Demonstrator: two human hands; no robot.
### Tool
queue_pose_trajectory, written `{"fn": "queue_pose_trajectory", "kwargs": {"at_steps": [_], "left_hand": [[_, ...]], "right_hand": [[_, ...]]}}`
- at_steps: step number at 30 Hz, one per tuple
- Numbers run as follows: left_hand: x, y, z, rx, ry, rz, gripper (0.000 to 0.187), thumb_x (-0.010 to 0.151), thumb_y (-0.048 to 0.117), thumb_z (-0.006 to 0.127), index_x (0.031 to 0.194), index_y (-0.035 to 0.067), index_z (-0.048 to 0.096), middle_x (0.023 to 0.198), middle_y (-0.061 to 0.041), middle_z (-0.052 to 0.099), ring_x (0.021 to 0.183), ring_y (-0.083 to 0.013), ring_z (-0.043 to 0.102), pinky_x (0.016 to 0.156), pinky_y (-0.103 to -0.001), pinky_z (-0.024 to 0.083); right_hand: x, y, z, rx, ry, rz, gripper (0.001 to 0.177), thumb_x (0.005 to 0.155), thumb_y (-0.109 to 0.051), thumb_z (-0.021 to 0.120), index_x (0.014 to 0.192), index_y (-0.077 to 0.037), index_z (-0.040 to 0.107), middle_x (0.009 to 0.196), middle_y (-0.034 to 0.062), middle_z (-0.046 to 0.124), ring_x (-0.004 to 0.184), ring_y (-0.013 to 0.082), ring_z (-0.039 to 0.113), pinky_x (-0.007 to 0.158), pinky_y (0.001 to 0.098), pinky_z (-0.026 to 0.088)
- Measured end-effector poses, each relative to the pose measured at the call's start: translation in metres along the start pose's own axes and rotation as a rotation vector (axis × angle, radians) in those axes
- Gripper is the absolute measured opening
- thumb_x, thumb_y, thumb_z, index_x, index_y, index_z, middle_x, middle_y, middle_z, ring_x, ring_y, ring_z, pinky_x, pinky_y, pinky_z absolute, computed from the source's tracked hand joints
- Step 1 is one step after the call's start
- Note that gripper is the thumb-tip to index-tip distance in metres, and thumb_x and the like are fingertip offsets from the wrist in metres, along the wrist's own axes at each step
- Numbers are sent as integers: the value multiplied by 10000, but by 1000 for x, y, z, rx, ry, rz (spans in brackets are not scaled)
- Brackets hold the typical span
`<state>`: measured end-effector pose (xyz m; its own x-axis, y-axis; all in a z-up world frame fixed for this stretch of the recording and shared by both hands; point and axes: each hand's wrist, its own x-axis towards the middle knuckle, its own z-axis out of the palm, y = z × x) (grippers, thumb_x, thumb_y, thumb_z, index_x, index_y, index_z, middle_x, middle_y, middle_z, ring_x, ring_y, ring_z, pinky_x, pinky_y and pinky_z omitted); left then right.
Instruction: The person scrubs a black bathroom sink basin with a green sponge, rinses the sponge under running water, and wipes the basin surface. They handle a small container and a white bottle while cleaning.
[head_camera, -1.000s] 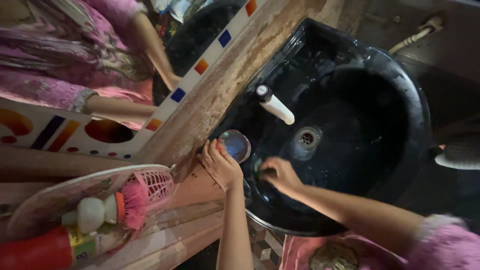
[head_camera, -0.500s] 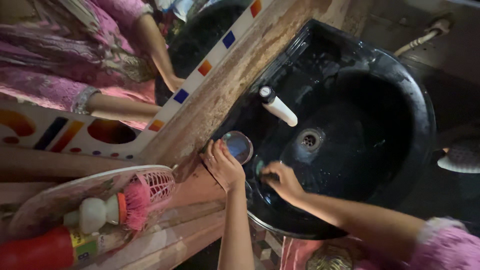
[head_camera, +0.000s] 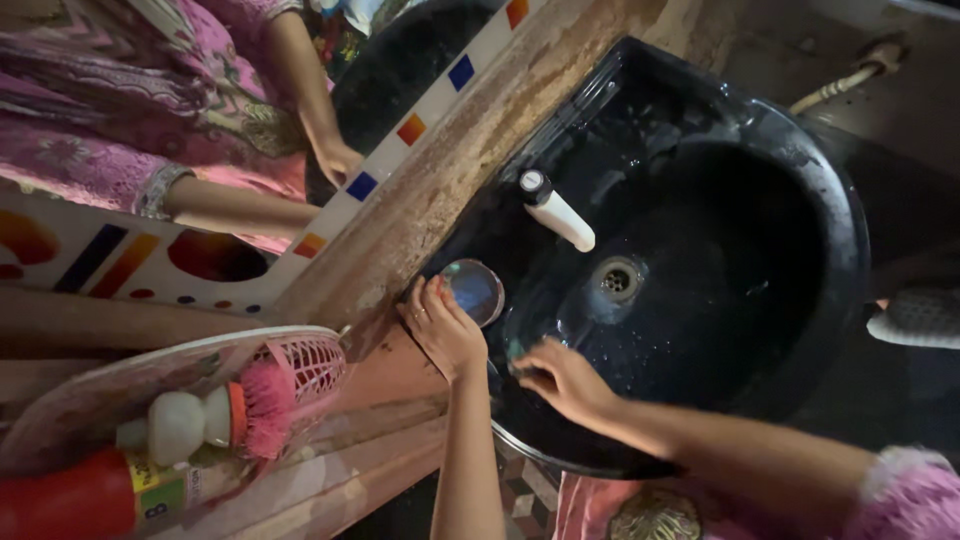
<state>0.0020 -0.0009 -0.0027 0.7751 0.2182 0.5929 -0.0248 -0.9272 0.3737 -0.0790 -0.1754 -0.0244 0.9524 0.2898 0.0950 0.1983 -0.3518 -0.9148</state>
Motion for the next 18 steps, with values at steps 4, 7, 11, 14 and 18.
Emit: {"fn": "queue_pose_trajectory", "kwargs": {"at_steps": [4,7,11,14,18], "left_hand": [[-2,-2,-3,10,-11,14,296,1096,205,435,1272,48,614,1374,-191,600,1300,-414,538,1189,-601,339],[-1,0,-1,-12,-1,15,298,1100,219,437,1271,53,616,1376,-187,600,1302,-418,533,1186,-593,345],[-2,-1,-1,-6,-10,13,288,1110,220,431,1260,66,622,1361,-164,611,1301,-381,562,1210,-593,340],[-2,-2,-1,-7,-2,5,288,1116,221,433,1262,67,628,1363,-168,605,1291,-380,565,1211,-585,348],[-2,-1,-1,-4,-26,11,300,1110,216,427,1269,57,625,1375,-179,599,1299,-392,555,1210,-595,332]], "right_hand": [[55,17,-4,58,330,-59,231,780,-31,760,992,-58,672,1005,142,621,946,323,645,786,391,539],[53,18,0,113,328,37,251,789,-67,804,1001,-52,671,1021,135,637,958,310,657,801,390,542],[-8,14,0,111,-56,-60,280,782,-74,828,1045,-70,732,1054,121,692,1011,323,680,849,412,550],[-44,44,-50,54,-561,82,337,785,-73,736,1117,-124,748,1129,99,735,1046,284,725,887,400,569],[-69,82,-108,-607,-804,289,231,859,-129,644,1064,-137,749,1086,124,749,1073,328,700,925,460,552]]}}
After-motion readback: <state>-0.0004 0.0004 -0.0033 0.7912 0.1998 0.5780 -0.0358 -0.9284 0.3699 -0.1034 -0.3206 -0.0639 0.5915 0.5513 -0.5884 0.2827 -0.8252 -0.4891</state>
